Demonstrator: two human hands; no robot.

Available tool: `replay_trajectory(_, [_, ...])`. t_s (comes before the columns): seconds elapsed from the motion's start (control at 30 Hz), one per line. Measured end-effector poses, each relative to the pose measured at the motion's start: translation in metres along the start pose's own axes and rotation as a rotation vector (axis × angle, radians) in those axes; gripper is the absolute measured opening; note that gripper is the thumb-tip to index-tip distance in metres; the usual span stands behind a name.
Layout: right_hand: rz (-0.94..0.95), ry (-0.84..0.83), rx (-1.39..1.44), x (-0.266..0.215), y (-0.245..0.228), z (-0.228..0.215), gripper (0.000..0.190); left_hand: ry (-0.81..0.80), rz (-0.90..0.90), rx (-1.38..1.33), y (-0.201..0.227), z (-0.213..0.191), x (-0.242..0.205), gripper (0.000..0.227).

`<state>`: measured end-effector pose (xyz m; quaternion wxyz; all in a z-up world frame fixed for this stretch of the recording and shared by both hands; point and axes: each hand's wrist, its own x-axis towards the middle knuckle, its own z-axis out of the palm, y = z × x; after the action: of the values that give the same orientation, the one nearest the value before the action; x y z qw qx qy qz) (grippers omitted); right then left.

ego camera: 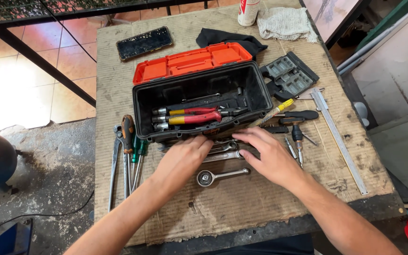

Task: The person opens a red and black toolbox on a wooden table and removes various tools, including screwdrivers, pliers, wrenches, and sockets. They place the tools on the table one by one, arranging them in a neat layout. The person also handles a small metal component, possibly a socket or bit, and places it with the other tools.

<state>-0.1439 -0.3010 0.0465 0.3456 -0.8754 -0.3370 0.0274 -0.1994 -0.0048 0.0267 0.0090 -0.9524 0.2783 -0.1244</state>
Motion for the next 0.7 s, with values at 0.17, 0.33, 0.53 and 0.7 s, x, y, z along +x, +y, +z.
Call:
replay_trajectory(0.17, [-0.044, 0.031, -0.072, -0.001, 0.006, 0.004, 0.036, -0.002, -0.02, -0.411, 0.016, -0.068, 0.01, 0.045])
replay_trajectory(0.33, [-0.043, 0.096, -0.053, -0.001, 0.006, 0.01, 0.034, 0.247, 0.047, -0.491, -0.01, -0.118, 0.048, 0.026])
replay_trajectory(0.53, [-0.091, 0.146, 0.001, -0.002, 0.011, 0.012, 0.028, -0.342, -0.132, -0.423, -0.095, -0.079, 0.103, 0.033])
replay_trajectory(0.7, [-0.086, 0.17, 0.024, 0.001, 0.008, 0.006, 0.025, -0.695, -0.15, -0.385, -0.121, -0.057, 0.113, 0.07])
